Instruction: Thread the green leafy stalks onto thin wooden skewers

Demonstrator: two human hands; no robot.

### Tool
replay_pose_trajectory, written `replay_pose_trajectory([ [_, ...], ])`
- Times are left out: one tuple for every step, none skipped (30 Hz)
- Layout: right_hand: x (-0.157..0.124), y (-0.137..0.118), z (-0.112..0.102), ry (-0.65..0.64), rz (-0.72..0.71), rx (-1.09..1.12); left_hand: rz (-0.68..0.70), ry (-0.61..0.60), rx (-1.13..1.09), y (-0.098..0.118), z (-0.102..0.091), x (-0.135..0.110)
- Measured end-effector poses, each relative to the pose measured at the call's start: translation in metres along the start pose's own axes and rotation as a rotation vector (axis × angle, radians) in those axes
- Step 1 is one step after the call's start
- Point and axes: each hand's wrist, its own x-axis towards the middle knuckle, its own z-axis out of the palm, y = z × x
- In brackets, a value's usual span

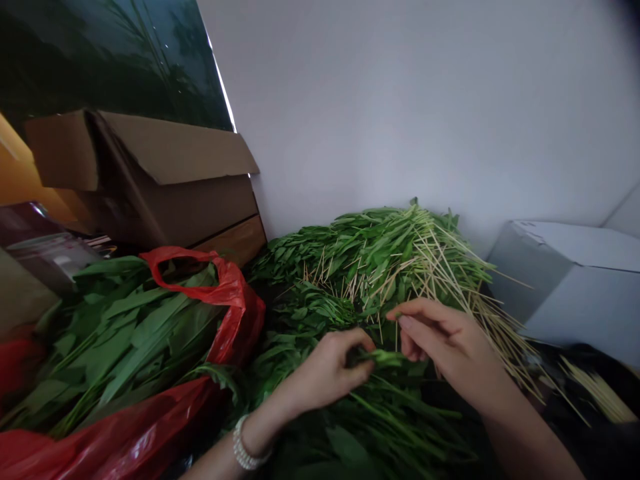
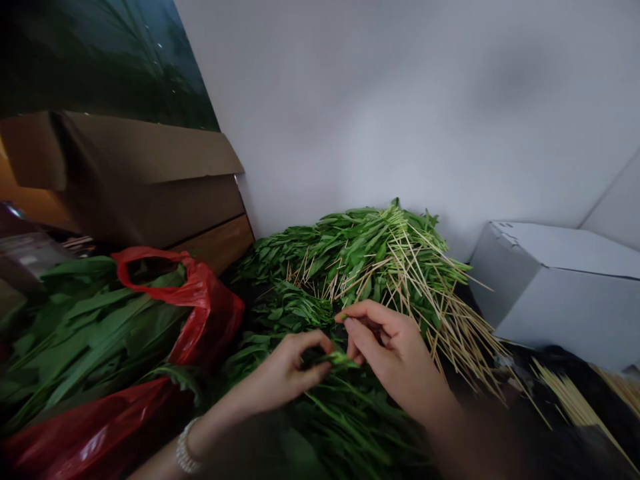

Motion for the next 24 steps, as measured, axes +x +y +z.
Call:
replay_pose_trajectory([
  [-0.001,-0.001,-0.002,-0.022,0.005,0.013,-0.04,0.077,-0.11,-0.002,-0.007,0.0],
  [-0.002,-0.003,-0.003,-0.063,0.009,0.016,-0.072,0.149,-0.223,-0.005,-0.012,0.0],
  [-0.003,-0.004,-0.004,-0.134,0.011,0.0,-0.095,0.21,-0.329,-0.008,-0.017,0.0],
  [-0.004,-0.005,-0.005,-0.236,0.014,-0.035,-0.111,0.255,-0.418,-0.011,-0.021,0.0],
  [-0.005,-0.006,-0.004,-0.354,0.019,-0.083,-0.123,0.276,-0.483,-0.014,-0.024,0.0],
  [-0.005,-0.006,-0.003,-0.456,0.029,-0.138,-0.131,0.281,-0.52,-0.016,-0.025,0.0],
  [-0.004,-0.005,-0.001,-0.522,0.046,-0.193,-0.131,0.276,-0.528,-0.017,-0.026,0.0],
  [-0.003,-0.002,0.001,-0.526,0.066,-0.238,-0.125,0.266,-0.516,-0.017,-0.025,-0.001],
  [0.0,0.001,0.004,-0.461,0.089,-0.277,-0.116,0.254,-0.492,-0.017,-0.024,-0.001],
  [0.002,0.004,0.008,-0.372,0.103,-0.311,-0.104,0.246,-0.462,-0.015,-0.022,-0.002],
  [0.004,0.009,0.011,-0.282,0.106,-0.334,-0.093,0.243,-0.431,-0.013,-0.02,-0.002],
  [0.006,0.013,0.015,-0.221,0.1,-0.35,-0.08,0.246,-0.402,-0.011,-0.017,-0.003],
  [0.008,0.017,0.019,-0.183,0.082,-0.359,-0.069,0.252,-0.377,-0.009,-0.015,-0.003],
  [0.009,0.021,0.024,-0.158,0.064,-0.366,-0.06,0.264,-0.351,-0.007,-0.012,-0.003],
  [0.01,0.025,0.029,-0.128,0.047,-0.376,-0.053,0.279,-0.321,-0.006,-0.01,-0.003],
  [0.01,0.029,0.035,-0.092,0.038,-0.387,-0.048,0.296,-0.282,-0.005,-0.007,-0.004],
  [0.01,0.033,0.04,-0.057,0.035,-0.398,-0.044,0.311,-0.235,-0.006,-0.004,-0.004],
  [0.01,0.036,0.044,-0.026,0.032,-0.413,-0.042,0.322,-0.187,-0.007,-0.002,-0.006],
  [0.01,0.038,0.047,-0.009,0.027,-0.427,-0.041,0.326,-0.145,-0.009,0.001,-0.007],
  [0.009,0.039,0.048,0.0,0.018,-0.436,-0.042,0.32,-0.109,-0.012,0.004,-0.01],
  [0.009,0.04,0.047,0.012,0.005,-0.439,-0.048,0.306,-0.078,-0.015,0.006,-0.013],
  [0.009,0.039,0.044,0.037,-0.007,-0.431,-0.061,0.282,-0.046,-0.019,0.009,-0.017],
  [0.009,0.037,0.039,0.078,-0.015,-0.407,-0.081,0.253,-0.009,-0.023,0.011,-0.021],
  [0.009,0.033,0.033,0.139,-0.018,-0.372,-0.106,0.219,0.032,-0.027,0.012,-0.026],
])
